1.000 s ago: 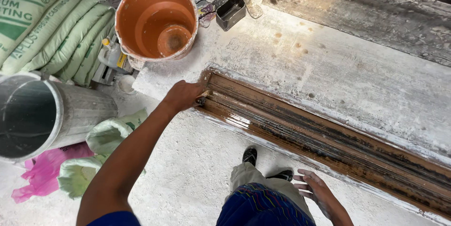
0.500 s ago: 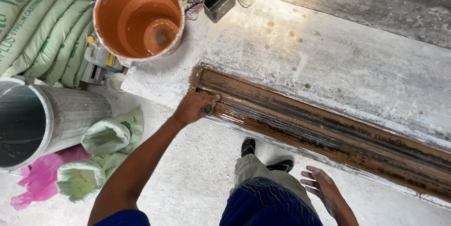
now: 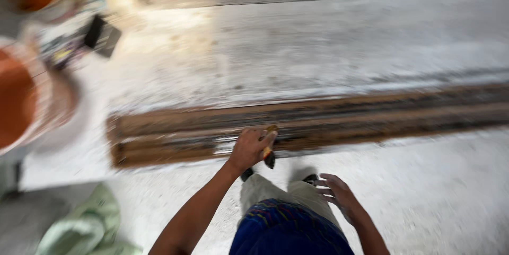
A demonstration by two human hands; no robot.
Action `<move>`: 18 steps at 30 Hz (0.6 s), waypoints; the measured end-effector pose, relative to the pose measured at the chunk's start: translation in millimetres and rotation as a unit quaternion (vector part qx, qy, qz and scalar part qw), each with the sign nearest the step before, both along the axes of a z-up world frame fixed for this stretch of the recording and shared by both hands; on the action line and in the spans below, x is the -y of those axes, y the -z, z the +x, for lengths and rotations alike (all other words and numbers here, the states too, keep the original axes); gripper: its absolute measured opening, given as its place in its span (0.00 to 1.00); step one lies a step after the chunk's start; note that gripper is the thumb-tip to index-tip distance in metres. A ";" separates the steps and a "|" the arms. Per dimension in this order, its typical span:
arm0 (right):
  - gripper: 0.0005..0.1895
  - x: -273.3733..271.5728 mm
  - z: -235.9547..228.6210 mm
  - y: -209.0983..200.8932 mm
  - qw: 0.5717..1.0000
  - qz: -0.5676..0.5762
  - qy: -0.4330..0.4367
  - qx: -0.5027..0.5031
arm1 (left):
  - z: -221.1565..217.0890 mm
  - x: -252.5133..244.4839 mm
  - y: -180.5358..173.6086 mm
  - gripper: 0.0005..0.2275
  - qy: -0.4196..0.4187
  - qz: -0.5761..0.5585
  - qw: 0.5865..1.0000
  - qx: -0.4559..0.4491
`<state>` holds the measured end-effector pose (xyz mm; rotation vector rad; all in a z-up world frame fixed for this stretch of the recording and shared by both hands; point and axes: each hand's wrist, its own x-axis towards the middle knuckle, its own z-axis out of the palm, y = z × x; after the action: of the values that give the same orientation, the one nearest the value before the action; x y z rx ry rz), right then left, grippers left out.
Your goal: The person brushes a long wooden mold with a paintbrush, then collects water in a bucket using a pink cup from a tap. They pour the water into the bucket and add white powder from a bag labeled 'Gypsum Casting' into the bucket.
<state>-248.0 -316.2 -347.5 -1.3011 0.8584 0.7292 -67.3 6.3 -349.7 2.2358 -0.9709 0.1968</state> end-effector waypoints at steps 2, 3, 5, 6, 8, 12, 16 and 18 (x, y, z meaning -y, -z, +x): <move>0.28 33.8 -16.2 1.9 0.999 -0.002 0.051 0.008 | 0.5 58.4 3.7 0.23 -0.005 0.011 1.000 0.004; 0.29 51.2 -22.4 3.4 0.998 0.005 0.065 0.012 | 0.1 88.1 5.6 0.23 -0.002 0.007 1.000 0.002; 0.29 94.0 -39.0 4.3 0.994 -0.009 0.108 0.027 | -4.4 151.6 9.0 0.22 -0.006 0.004 1.000 -0.001; 0.29 116.9 -46.0 7.1 0.991 -0.013 0.126 0.035 | -7.0 184.9 10.9 0.23 -0.005 0.002 1.000 0.010; 0.29 164.6 -65.1 14.9 0.985 0.004 0.159 0.062 | -10.8 249.8 15.8 0.24 -0.013 0.003 0.999 0.035; 0.30 281.5 -99.2 34.9 0.976 0.008 0.209 0.058 | -13.2 379.6 24.8 0.26 -0.003 0.018 0.999 0.032; 0.29 399.1 -135.1 36.3 0.973 -0.033 0.210 0.086 | -20.7 495.0 29.5 0.28 0.002 0.030 0.997 0.071; 0.28 452.9 -150.3 32.4 0.964 -0.035 0.242 0.102 | -21.4 554.1 33.9 0.27 0.000 0.013 0.996 0.090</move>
<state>-398.3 -769.0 -379.9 -1.1409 0.9894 0.1774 -88.7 -547.8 -383.6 2.2707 -1.0730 0.3931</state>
